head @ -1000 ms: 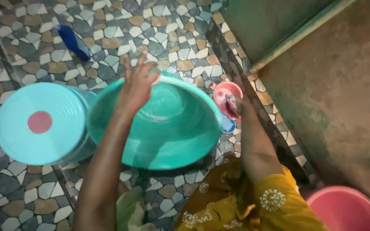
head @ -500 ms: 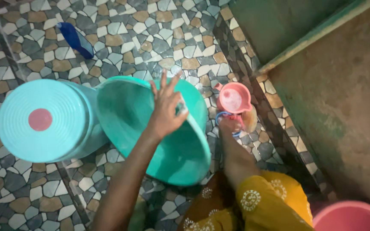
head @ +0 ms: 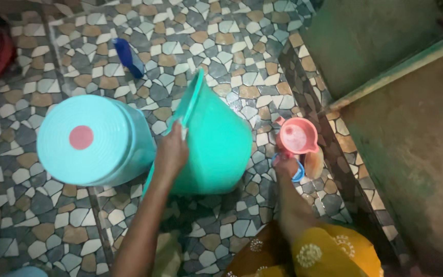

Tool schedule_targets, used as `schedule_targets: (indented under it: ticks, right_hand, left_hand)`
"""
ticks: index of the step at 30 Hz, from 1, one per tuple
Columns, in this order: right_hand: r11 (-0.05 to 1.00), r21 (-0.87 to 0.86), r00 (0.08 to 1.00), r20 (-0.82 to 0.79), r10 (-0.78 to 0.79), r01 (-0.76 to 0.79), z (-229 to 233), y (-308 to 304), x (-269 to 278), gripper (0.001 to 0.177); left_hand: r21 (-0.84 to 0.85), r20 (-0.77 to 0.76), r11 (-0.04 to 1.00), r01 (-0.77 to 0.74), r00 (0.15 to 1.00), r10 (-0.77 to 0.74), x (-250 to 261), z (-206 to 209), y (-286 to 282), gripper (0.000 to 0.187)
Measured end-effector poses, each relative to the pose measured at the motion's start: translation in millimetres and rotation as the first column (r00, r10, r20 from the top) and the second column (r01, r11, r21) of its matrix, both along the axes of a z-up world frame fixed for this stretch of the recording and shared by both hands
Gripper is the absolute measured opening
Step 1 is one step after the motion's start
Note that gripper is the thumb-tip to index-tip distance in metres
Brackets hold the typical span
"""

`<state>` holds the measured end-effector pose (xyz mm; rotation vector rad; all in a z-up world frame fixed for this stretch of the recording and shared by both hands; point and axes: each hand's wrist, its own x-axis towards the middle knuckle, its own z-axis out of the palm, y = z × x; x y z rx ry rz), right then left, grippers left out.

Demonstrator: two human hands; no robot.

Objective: The person washes a large green bucket and a pink mug by hand, applying soap and rinsing them with water from a tap.

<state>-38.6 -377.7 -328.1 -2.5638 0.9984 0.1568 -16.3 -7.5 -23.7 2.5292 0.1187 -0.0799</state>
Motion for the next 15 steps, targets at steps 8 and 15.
schedule_targets:
  ticks: [8, 15]
  right_hand:
    - [0.898, 0.341, 0.565, 0.814, -0.134, -0.279, 139, 137, -23, 0.033]
    - [0.757, -0.205, 0.376, 0.769, 0.516, -0.62, 244, 241, -50, 0.064]
  left_hand:
    - [-0.114, 0.251, 0.992, 0.057, 0.968, -0.026, 3, -37, 9, 0.028]
    - [-0.192, 0.156, 0.981, 0.039, 0.988, -0.009, -2, -15, -6, 0.043]
